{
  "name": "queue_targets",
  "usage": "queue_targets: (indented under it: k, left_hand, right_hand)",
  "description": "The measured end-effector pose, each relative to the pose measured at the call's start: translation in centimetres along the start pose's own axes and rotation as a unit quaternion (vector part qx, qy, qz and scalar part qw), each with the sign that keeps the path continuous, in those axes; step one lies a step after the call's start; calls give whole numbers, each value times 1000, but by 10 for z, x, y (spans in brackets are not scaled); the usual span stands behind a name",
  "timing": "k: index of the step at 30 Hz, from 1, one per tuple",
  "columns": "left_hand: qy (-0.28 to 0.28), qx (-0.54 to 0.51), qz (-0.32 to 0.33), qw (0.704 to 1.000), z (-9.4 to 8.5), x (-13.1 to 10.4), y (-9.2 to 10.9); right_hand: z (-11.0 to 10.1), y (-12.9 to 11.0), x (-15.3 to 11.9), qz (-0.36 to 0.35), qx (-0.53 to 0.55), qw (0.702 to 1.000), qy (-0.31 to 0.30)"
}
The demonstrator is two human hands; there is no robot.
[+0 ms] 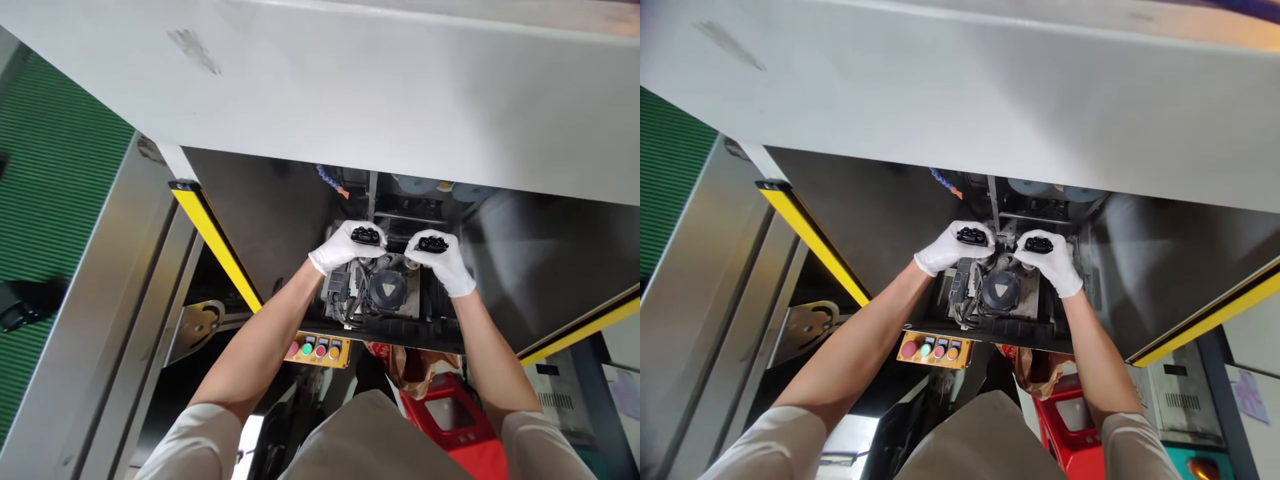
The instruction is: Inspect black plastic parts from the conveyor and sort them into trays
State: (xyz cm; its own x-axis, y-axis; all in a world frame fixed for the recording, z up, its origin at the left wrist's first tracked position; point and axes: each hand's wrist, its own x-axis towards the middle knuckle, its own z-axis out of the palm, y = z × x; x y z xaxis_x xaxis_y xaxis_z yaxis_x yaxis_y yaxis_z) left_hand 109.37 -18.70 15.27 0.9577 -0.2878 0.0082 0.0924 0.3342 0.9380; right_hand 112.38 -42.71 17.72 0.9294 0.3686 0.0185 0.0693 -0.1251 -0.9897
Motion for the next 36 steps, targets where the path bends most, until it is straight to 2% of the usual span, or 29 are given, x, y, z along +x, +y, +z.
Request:
queue_targets:
  k: [3, 5, 8, 13, 17, 21, 24, 27, 29, 32, 34, 36]
  left_hand:
    - [63, -45, 20, 997, 5, 2, -7]
    - [85, -55, 23, 995, 9, 2, -8]
    - [82, -7, 33, 996, 11, 1, -5]
    - [87, -76, 33, 993, 11, 2, -2]
    - [66, -23, 58, 996, 10, 4, -2]
    - [72, -69, 52, 994, 10, 3, -3]
    - [55, -26, 46, 997, 7, 2, -3]
    - [46, -6, 39, 998, 5, 3, 4]
    - [78, -81, 65, 991, 6, 6, 14]
    - [120, -162, 115, 973, 14, 6, 32]
    - [125, -169, 113, 971, 21, -4, 42]
    - [131, -208, 88, 965, 25, -27, 46]
  right_hand:
    - [3, 1, 0, -13, 45, 999, 26]
    - [4, 1, -1, -15, 50, 998, 30]
    - [3, 0, -2, -12, 11, 1000, 11]
    - [2, 2, -2, -12, 49, 998, 32]
    - [1, 1, -2, -19, 1, 1000, 7]
    - [0, -5, -1, -26, 21, 999, 20]
    - [0, -8, 0, -34, -35, 999, 6]
    - [-2, -7, 2, -45, -26, 999, 14]
    - [-2, -7, 3, -55, -17, 998, 21]
    - [-2, -8, 5, -61, -65, 996, 9]
    - [-2, -7, 6, -58, -52, 997, 23]
    - [-3, -4, 5, -48, -17, 998, 42]
